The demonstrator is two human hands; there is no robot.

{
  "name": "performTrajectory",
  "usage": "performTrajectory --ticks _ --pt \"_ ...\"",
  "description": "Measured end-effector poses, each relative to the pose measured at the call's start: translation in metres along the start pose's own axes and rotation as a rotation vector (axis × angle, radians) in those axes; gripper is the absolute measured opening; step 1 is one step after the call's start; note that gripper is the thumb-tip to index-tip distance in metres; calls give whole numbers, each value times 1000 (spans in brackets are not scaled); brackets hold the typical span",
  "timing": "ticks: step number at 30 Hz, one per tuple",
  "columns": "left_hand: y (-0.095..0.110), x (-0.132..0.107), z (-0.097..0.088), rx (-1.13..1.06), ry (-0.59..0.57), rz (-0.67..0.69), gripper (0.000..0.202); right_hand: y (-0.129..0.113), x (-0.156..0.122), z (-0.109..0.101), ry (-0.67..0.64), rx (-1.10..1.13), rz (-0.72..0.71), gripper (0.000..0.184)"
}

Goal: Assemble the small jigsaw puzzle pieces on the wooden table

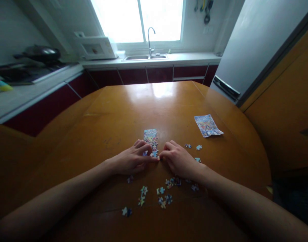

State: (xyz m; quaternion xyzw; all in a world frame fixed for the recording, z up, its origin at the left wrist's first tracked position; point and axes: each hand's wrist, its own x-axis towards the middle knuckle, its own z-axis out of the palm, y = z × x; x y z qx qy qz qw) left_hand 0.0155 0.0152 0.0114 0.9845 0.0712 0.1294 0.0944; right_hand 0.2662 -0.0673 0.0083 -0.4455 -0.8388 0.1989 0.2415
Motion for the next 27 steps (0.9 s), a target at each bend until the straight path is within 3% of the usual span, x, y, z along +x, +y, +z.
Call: performTrajectory --ticks 7,12,16,20,23,27 --pt "5 2 3 40 -46 -42 49 0 5 9 70 34 72 23" --pt "8 2 3 61 -21 -35 46 0 12 12 240 90 175 20" --pt "6 0 2 22 161 -34 35 6 12 1 432 90 242 17" --pt "-2 0 4 17 385 -53 23 -2 9 -5 482 40 228 13" --pt "-8 1 7 7 500 -104 21 -23 4 0 423 18 153 8" --pt "-10 1 8 -28 624 -102 21 -58 -8 21 208 96 33 9"
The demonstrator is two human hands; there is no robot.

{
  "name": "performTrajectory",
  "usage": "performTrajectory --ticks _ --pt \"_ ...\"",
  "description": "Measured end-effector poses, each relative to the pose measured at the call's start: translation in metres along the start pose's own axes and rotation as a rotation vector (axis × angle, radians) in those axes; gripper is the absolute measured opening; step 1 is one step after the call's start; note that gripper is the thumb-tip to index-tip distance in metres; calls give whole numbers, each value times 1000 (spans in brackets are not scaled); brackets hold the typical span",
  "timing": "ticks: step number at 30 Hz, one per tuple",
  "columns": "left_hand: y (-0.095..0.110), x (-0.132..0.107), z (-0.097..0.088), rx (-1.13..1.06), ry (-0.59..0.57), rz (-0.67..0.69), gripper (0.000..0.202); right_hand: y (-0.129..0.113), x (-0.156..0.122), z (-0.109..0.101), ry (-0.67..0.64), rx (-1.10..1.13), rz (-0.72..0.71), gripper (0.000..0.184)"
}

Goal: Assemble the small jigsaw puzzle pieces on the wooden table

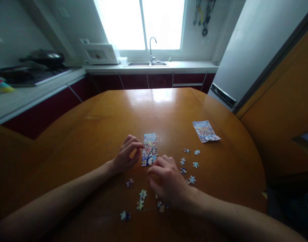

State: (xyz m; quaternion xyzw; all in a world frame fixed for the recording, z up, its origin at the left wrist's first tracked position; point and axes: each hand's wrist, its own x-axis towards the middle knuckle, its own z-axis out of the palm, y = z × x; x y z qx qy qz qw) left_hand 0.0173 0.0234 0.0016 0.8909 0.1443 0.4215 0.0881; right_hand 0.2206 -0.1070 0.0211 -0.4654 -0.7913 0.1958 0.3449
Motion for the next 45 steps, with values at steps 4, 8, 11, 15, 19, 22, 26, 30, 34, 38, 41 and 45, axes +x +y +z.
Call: performTrajectory --ticks 4,8,11,15,19,22,26,30,34,38,41,45 --pt "3 1 -2 -16 -14 27 22 -22 -20 32 -151 -101 -139 6" --pt "8 3 -4 -15 -19 28 20 -33 -29 59 -206 -182 -170 15" --pt "8 5 -5 -43 19 73 22 -36 -30 69 -220 -227 -138 23" --pt "5 5 -3 -48 54 111 26 -37 -32 73 -253 -239 -108 22" --pt "3 5 -2 -30 66 103 26 -38 -34 75 -252 -224 -107 18" --pt "2 5 -1 -25 62 95 26 -38 -28 72 -209 -181 -152 16" --pt "0 2 -1 -1 50 66 26 -31 -7 42 -53 -103 -211 11" --pt "-3 0 -2 61 18 20 25 -5 16 -10 58 -29 -168 5" --pt "-6 0 -2 97 -62 -4 20 28 26 -43 98 -132 -74 4" --pt "-8 1 -1 110 -121 -24 17 49 30 -45 39 -190 -54 6" --pt "-7 1 -1 123 -166 -19 17 58 32 -38 -36 -186 -47 7" --pt "-3 1 -2 119 -307 4 18 61 35 -31 -118 -198 -21 5"
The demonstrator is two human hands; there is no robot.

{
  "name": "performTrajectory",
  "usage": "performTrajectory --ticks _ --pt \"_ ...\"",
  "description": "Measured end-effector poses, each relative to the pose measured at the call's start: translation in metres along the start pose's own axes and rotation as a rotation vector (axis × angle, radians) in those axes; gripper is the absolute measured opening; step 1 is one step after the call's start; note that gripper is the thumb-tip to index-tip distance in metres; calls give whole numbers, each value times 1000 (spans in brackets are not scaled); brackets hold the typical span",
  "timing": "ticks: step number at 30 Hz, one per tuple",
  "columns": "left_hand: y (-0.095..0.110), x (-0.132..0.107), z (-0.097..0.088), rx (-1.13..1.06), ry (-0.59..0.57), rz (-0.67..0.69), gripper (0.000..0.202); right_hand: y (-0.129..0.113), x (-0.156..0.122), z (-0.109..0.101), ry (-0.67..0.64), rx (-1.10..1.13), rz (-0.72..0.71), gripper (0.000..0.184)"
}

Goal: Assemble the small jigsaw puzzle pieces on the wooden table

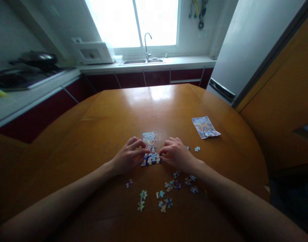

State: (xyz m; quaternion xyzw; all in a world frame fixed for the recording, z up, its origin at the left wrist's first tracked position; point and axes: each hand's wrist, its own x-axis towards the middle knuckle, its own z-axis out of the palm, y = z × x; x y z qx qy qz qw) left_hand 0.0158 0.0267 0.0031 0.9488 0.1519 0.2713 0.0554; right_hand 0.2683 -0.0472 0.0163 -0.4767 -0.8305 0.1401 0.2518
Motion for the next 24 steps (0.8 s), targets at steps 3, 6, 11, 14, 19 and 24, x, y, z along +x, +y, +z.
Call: performTrajectory --ticks 3,6,11,14,19,24 --pt "1 0 -1 -8 -88 17 21 0 1 3 -22 -7 10 5" --pt "2 -1 -1 -8 -133 25 23 1 1 6 -22 -5 17 6" --pt "5 -1 -1 17 -188 29 26 1 1 10 -39 -16 35 6" --pt "6 -1 -2 29 -208 26 28 0 2 11 -43 -22 58 6" --pt "7 0 -3 16 -208 50 34 -2 2 9 -52 -11 78 7" --pt "9 1 -3 17 -223 80 34 -3 3 11 -48 -2 84 7"
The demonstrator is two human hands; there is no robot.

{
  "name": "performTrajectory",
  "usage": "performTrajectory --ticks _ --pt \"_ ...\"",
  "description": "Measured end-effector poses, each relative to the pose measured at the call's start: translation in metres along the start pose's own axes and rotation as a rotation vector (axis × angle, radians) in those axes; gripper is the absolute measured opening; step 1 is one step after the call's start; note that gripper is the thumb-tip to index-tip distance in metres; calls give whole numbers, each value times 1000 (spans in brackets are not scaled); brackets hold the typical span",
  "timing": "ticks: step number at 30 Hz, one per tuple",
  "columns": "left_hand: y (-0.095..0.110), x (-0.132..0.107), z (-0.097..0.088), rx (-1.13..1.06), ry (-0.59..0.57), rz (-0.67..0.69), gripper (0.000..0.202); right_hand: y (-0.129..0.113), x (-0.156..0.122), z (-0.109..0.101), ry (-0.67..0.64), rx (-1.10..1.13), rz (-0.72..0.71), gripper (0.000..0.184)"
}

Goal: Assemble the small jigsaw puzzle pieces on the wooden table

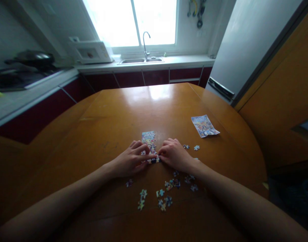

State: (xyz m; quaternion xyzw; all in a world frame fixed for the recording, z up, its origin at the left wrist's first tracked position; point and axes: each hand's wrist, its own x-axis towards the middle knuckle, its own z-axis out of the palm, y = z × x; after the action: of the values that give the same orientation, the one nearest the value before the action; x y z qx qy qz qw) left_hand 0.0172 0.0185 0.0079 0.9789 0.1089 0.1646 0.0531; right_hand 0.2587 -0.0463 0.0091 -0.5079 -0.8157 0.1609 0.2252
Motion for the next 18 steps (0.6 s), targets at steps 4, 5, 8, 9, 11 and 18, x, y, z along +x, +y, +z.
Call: performTrajectory --ticks 4,5,8,9,11,18 --pt "2 1 -1 -5 -6 -7 32 3 0 -1 -2 10 -22 10" --pt "2 1 -1 -5 -11 -12 32 5 0 -3 4 7 -28 10" --pt "3 1 -2 4 -21 -10 32 10 -3 -9 36 4 -47 18" --pt "3 1 -2 7 -26 -9 32 11 -3 -11 38 9 -56 22" --pt "2 0 -1 11 -34 -11 32 12 -5 -13 15 20 -79 26" --pt "2 -1 0 8 -41 -16 34 5 -8 -12 -85 -23 -117 27"
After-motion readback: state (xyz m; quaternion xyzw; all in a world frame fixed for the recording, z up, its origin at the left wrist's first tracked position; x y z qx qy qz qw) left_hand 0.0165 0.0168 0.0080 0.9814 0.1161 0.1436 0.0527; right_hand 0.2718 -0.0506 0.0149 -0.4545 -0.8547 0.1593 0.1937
